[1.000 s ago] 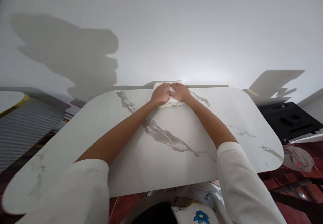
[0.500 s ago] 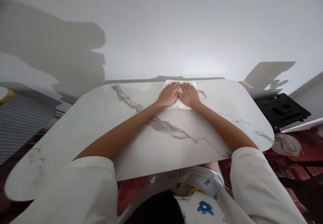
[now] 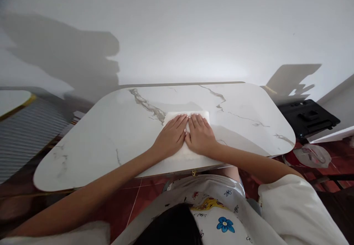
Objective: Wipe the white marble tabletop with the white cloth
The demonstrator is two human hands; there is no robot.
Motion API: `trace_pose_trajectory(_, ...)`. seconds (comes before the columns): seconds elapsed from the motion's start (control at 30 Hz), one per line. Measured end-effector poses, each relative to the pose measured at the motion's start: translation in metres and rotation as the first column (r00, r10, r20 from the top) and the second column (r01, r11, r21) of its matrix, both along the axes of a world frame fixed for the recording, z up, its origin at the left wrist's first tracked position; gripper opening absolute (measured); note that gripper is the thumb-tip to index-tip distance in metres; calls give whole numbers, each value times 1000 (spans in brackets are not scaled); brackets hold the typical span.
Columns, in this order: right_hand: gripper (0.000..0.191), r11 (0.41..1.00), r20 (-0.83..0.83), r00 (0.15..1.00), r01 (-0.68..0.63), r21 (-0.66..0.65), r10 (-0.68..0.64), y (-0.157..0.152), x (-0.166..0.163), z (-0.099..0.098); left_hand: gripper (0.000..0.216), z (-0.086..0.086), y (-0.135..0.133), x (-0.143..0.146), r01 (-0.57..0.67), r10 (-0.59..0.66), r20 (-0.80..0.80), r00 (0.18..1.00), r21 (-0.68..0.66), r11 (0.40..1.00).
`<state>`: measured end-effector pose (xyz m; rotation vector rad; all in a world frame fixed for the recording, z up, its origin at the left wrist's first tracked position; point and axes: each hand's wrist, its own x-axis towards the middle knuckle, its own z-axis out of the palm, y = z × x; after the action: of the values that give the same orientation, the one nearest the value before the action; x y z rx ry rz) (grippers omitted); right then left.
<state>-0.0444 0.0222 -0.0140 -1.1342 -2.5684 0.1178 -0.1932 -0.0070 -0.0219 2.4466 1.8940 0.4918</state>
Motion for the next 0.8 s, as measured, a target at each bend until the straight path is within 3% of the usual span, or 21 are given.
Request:
trace_pose_trajectory(0.17, 56, 995, -10, 995, -104, -11, 104, -36, 20, 1, 56, -1, -46, 18, -33, 33, -8, 999, -14, 999)
trace_pose_trajectory(0.33, 56, 997, 23, 996, -81, 17, 80, -42, 53, 1, 58, -2, -48, 48, 31, -29, 54, 998, -39, 999)
trace_pose_trajectory(0.57, 57, 999, 82, 996, 20, 38, -23, 2, 86, -2, 57, 1, 6, 81, 139, -135, 113, 984, -23, 990)
trace_pose_trajectory(0.8, 56, 998, 122, 992, 23, 50, -29, 79, 73, -1, 58, 1, 86, 73, 125, -120, 77, 990, -57, 991)
